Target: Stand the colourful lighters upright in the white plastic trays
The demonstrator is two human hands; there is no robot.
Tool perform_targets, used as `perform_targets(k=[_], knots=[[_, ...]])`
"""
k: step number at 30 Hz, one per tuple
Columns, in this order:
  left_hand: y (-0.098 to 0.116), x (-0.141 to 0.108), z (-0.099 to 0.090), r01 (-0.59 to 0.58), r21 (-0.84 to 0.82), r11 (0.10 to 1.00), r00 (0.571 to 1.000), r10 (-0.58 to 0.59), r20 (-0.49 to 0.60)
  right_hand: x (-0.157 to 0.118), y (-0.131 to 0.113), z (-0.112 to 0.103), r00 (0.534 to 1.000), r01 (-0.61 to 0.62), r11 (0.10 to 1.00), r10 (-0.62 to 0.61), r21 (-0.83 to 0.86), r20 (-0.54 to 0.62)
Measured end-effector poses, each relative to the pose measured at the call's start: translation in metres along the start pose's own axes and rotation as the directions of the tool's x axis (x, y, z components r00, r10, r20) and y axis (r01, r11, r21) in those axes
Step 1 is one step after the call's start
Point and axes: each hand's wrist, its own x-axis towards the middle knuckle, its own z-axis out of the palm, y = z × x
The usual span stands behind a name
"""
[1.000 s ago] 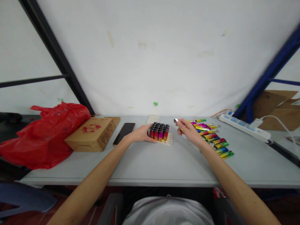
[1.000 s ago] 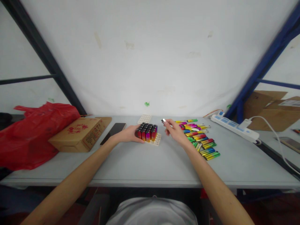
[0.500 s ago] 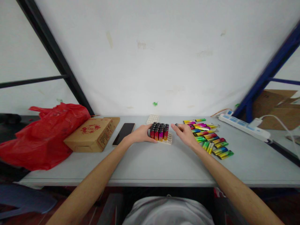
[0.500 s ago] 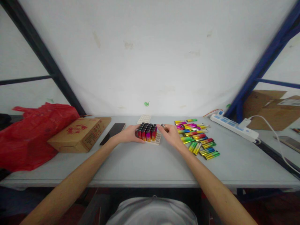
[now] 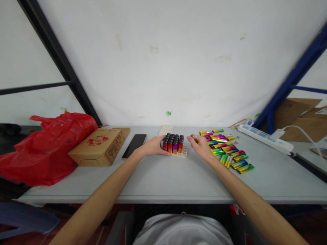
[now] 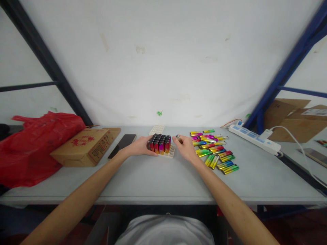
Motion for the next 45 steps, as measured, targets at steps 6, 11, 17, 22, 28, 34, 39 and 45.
perform_targets(k=[6, 11, 17, 22, 28, 34, 39, 45], knots=[[0.0, 0.0, 0.0, -0.008, -0.021, 1.0, 1.0, 0.008, 0.005, -0.003, -0.006, -0.006, 0.997, 0.073, 0.997, -0.074, 0.011, 0.031], [-0.001, 0.0, 0.0, -0.023, -0.034, 0.999, 1.0, 0.023, 0.012, -0.003, -0.01, -0.011, 0.973, 0.168, 0.986, -0.169, 0.025, 0.155], [0.0, 0.0, 0.0, -0.014, -0.035, 0.999, 1.0, 0.014, 0.004, -0.002, -0.014, -0.016, 0.923, 0.382, 0.917, -0.372, -0.119, 0.098], [0.0, 0.0, 0.001, -0.008, -0.031, 0.999, 1.0, 0.008, -0.009, -0.007, -0.012, -0.015, 0.924, 0.331, 0.943, -0.317, -0.03, 0.216], [0.001, -0.001, 0.0, 0.001, -0.02, 1.0, 1.0, -0.001, 0.001, -0.008, -0.009, -0.014, 0.917, 0.305, 0.952, -0.291, -0.009, 0.273], [-0.001, 0.0, 0.0, 0.005, -0.015, 1.0, 1.0, -0.005, -0.001, -0.009, -0.013, -0.016, 0.907, 0.299, 0.953, -0.272, -0.037, 0.321], [0.0, 0.0, 0.0, -0.005, -0.017, 1.0, 1.0, 0.005, 0.001, -0.008, -0.01, -0.016, 0.891, 0.324, 0.943, -0.279, -0.072, 0.358], [-0.001, 0.0, 0.002, -0.004, 0.004, 1.0, 1.0, 0.004, -0.018, -0.006, -0.009, -0.019, 0.869, 0.325, 0.945, -0.277, -0.049, 0.411]])
